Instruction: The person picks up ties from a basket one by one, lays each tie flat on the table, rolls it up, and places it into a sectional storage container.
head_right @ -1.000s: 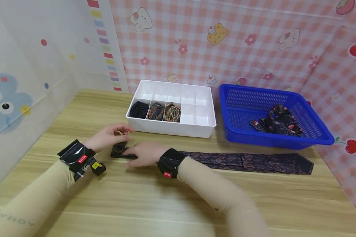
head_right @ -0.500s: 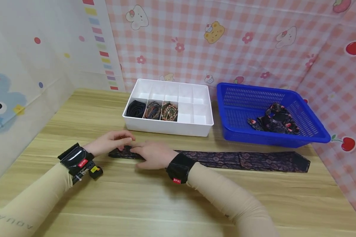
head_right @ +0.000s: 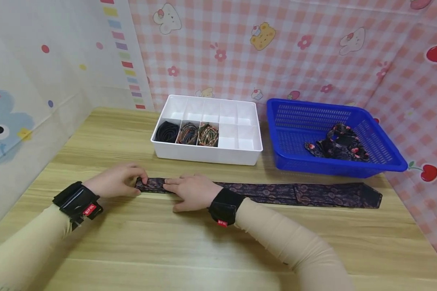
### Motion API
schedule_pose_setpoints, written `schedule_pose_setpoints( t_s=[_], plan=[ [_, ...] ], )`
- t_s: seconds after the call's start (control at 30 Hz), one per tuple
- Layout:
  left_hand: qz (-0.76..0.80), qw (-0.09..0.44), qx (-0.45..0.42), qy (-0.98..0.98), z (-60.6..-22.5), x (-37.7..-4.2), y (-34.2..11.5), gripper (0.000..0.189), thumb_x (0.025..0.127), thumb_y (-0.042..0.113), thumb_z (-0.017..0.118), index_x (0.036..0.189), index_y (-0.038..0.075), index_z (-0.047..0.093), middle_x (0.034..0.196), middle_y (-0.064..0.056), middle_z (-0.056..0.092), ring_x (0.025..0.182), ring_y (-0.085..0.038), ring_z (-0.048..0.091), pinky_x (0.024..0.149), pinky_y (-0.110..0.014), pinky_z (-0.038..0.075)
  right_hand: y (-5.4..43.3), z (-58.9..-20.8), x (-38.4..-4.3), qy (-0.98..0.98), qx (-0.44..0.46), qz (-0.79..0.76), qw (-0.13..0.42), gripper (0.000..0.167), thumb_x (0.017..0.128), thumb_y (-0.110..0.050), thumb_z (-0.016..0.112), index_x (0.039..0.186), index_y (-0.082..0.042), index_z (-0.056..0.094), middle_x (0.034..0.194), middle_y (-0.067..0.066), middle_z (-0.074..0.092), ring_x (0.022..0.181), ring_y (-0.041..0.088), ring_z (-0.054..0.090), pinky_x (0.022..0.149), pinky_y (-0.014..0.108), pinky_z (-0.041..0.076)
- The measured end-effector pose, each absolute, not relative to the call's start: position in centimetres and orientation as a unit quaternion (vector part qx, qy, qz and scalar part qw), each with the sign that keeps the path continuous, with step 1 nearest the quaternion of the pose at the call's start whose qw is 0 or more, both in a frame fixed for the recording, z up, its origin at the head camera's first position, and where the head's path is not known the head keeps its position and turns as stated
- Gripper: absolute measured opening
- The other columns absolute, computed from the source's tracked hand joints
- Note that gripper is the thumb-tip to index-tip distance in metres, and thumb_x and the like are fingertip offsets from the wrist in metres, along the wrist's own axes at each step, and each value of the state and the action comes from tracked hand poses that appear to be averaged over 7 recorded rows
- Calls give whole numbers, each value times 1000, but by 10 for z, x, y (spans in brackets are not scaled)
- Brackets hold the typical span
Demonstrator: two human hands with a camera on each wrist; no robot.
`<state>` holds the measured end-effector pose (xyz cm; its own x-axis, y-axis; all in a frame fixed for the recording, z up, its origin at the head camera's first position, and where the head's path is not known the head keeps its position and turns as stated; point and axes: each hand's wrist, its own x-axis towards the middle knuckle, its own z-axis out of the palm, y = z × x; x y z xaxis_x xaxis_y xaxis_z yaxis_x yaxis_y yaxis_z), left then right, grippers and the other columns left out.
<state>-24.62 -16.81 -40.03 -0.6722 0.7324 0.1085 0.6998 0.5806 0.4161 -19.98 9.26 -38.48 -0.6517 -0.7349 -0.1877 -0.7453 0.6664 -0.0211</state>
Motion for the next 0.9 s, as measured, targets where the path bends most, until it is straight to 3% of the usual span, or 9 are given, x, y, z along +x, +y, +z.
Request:
schedule_pose_setpoints(
  t_s=[0.17, 0.33, 0.5, 0.67, 0.77, 0.9],
  plan=[
    [213, 47, 404, 889, -396, -249, -164, 28, 69, 5, 76, 89, 15, 60, 90, -2, 59, 76, -18, 53, 69, -38, 47, 99, -386, -203, 911, -400, -20, 96, 69, 89, -47, 63, 146, -13, 43, 149, 4, 42, 134, 21, 41, 108, 35, 33],
    [252, 70, 381, 887, -381, -252, -151, 26, 73, -2, 69, 93, 11, 60, 95, -6, 62, 70, -15, 59, 63, -32, 50, 104, -390, -209, 908, -398, -79, 102, 56, 92, -46, 60, 138, -14, 53, 144, 3, 48, 129, 19, 47, 105, 33, 37],
    [284, 33, 421, 861, -366, -252, -124, 23, 77, 3, 69, 98, 10, 64, 101, -7, 60, 81, -18, 61, 71, -34, 52, 111, -393, -217, 898, -335, -253, 131, 38, 100, -43, 48, 120, -14, 62, 113, 0, 64, 100, 13, 59, 87, 30, 47],
    [344, 61, 439, 828, -364, -247, -98, 34, 79, 5, 69, 112, 6, 63, 113, -11, 59, 86, -18, 63, 78, -34, 52, 120, -387, -220, 883, -213, -390, 150, 50, 102, -46, 37, 101, -6, 67, 89, 4, 69, 79, 15, 66, 64, 29, 50],
    [406, 108, 447, 790, -368, -245, -87, 43, 80, 0, 67, 122, -2, 56, 122, -19, 55, 91, -22, 64, 83, -35, 53, 127, -386, -221, 885, -175, -402, 155, 51, 101, -46, 39, 85, -5, 66, 75, 6, 68, 58, 18, 65, 50, 27, 47],
    [438, 130, 456, 764, -376, -246, -78, 41, 80, -4, 65, 119, -7, 54, 120, -23, 54, 92, -26, 65, 84, -36, 53, 139, -389, -222, 904, -168, -363, 153, 42, 98, -40, 52, 73, -7, 62, 63, 5, 62, 44, 16, 59, 46, 26, 46]
  ],
)
